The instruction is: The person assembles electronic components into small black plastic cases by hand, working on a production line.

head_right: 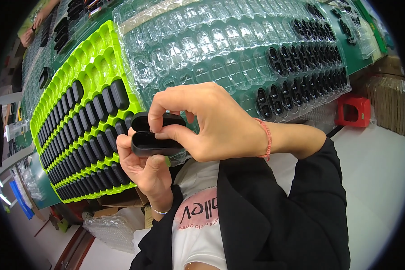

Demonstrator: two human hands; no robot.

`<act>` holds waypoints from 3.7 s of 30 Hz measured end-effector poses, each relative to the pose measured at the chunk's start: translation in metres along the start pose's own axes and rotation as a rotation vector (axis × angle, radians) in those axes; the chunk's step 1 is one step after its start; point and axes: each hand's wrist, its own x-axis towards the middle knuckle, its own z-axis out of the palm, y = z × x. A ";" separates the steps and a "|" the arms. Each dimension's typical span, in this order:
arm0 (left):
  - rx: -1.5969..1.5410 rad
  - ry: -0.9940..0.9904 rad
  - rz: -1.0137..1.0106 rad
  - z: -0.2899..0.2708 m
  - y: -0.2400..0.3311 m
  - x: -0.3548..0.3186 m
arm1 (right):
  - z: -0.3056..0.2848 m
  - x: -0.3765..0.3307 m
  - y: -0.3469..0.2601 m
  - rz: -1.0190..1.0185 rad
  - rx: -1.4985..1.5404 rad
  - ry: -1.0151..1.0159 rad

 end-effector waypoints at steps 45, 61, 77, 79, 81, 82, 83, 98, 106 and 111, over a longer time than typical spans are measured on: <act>0.513 0.235 0.117 0.011 0.038 -0.005 | -0.196 0.303 0.143 -0.167 -0.859 0.389; 1.519 0.514 0.460 -0.133 0.150 0.082 | -0.177 0.242 0.128 -0.185 -0.805 0.045; 2.188 0.594 0.573 -0.385 0.242 0.200 | -0.160 -0.064 0.047 0.437 -0.336 0.616; 1.709 0.436 0.552 -0.288 0.216 0.166 | -0.158 -0.082 0.050 0.458 -0.494 0.631; 1.247 0.337 0.313 -0.197 0.192 0.112 | -0.146 -0.083 0.040 0.511 -0.580 0.581; 1.122 0.335 0.212 -0.153 0.178 0.081 | -0.142 -0.083 0.044 0.545 -0.592 0.552; 1.153 0.264 0.218 -0.125 0.164 0.057 | -0.137 -0.077 0.042 0.483 -0.653 0.515; 0.268 -0.054 -0.202 0.031 0.033 0.000 | -0.114 -0.050 0.043 0.307 0.049 0.436; 0.183 -0.059 -0.225 0.019 0.025 0.007 | -0.053 -0.021 0.021 0.440 0.515 0.153; 0.074 0.024 -0.161 0.014 0.017 0.005 | -0.021 -0.018 0.021 0.291 0.488 0.125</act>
